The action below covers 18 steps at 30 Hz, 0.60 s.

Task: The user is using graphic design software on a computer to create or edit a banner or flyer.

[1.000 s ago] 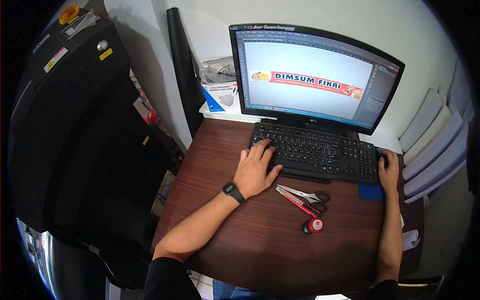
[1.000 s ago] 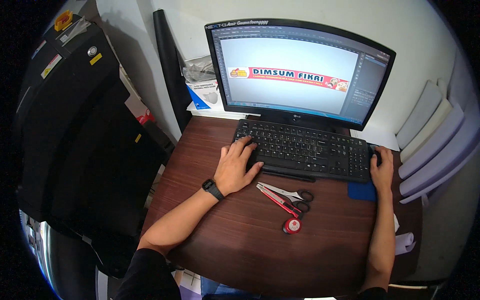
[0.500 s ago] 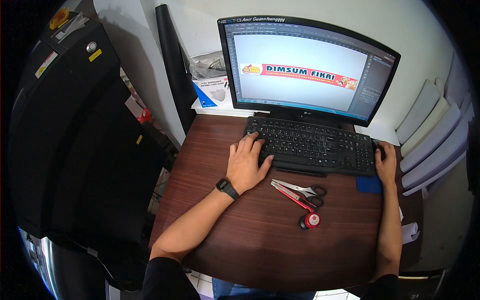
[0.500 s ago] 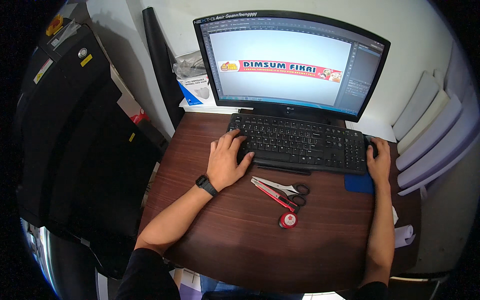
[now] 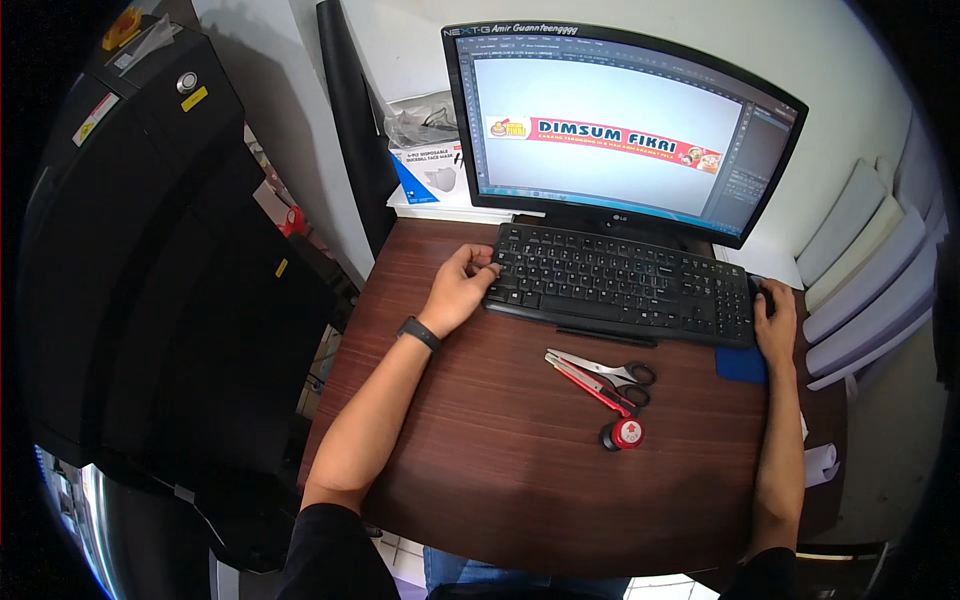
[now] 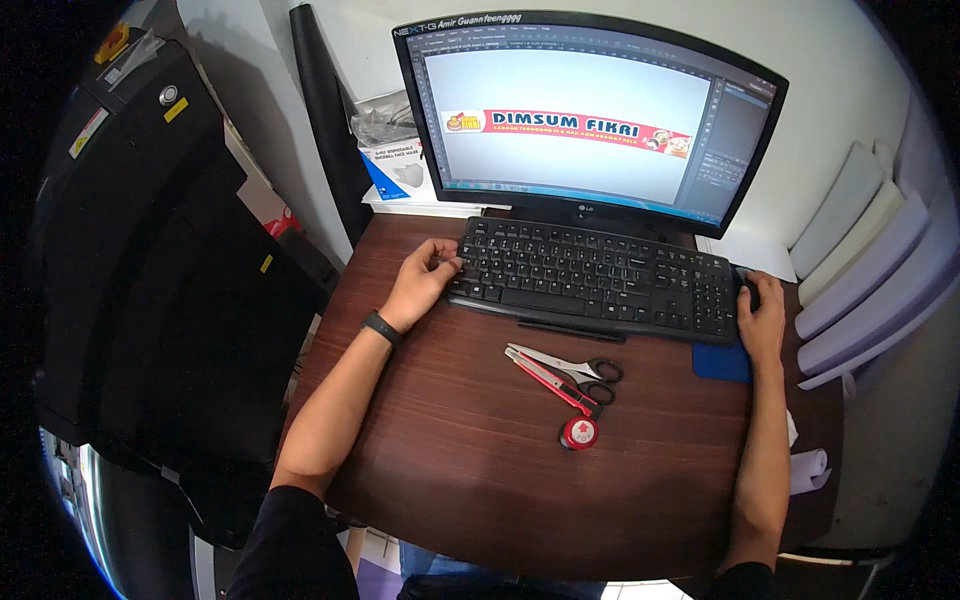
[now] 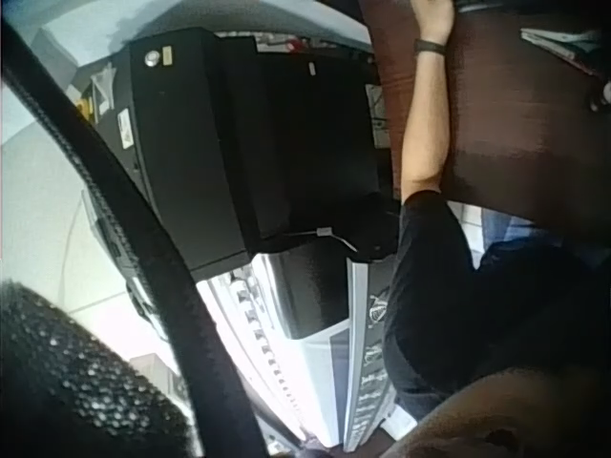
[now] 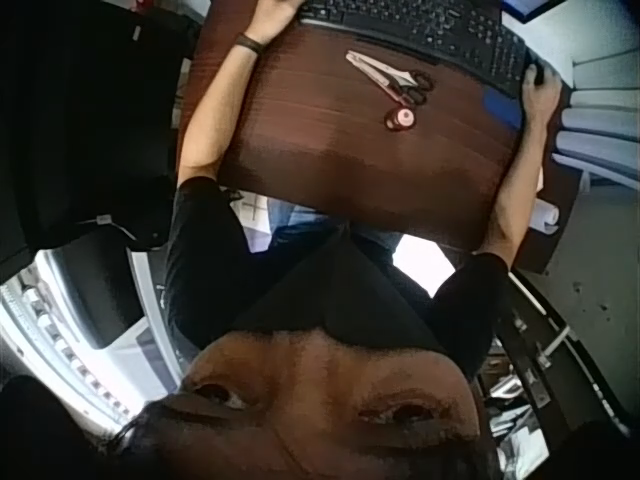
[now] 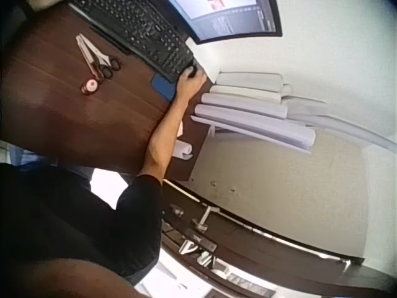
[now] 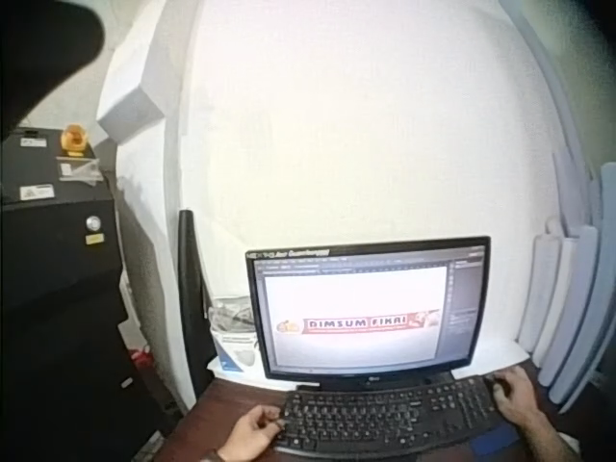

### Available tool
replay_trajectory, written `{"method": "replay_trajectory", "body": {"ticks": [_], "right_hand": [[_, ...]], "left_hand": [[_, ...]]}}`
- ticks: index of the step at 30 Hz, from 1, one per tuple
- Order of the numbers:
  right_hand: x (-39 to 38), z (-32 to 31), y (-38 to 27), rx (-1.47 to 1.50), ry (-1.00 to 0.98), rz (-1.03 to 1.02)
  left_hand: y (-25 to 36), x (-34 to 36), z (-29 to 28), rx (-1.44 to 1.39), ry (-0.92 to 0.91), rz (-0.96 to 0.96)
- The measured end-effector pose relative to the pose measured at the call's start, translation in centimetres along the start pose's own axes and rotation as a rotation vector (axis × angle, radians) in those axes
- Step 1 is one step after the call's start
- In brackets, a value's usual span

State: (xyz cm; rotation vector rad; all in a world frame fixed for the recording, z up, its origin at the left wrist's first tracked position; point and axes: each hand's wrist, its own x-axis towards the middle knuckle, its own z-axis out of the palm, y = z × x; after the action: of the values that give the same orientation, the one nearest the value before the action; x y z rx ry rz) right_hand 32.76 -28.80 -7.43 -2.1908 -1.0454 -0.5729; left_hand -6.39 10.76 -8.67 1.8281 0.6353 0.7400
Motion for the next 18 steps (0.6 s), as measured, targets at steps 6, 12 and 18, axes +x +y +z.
{"method": "replay_trajectory", "body": {"ticks": [6,12,18], "right_hand": [[0.0,-0.1,0.4,-0.013,0.005,0.008],[0.1,0.0,0.4,-0.018,-0.013,0.025],[0.0,-0.1,0.2,-0.013,-0.015,0.041]], "left_hand": [[0.8,0.4,-1.8,-0.162,-0.253,-0.081],[0.9,0.3,-2.2,-0.186,-0.245,-0.096],[2.3,-1.8,0.0,0.31,0.093,0.46]]}}
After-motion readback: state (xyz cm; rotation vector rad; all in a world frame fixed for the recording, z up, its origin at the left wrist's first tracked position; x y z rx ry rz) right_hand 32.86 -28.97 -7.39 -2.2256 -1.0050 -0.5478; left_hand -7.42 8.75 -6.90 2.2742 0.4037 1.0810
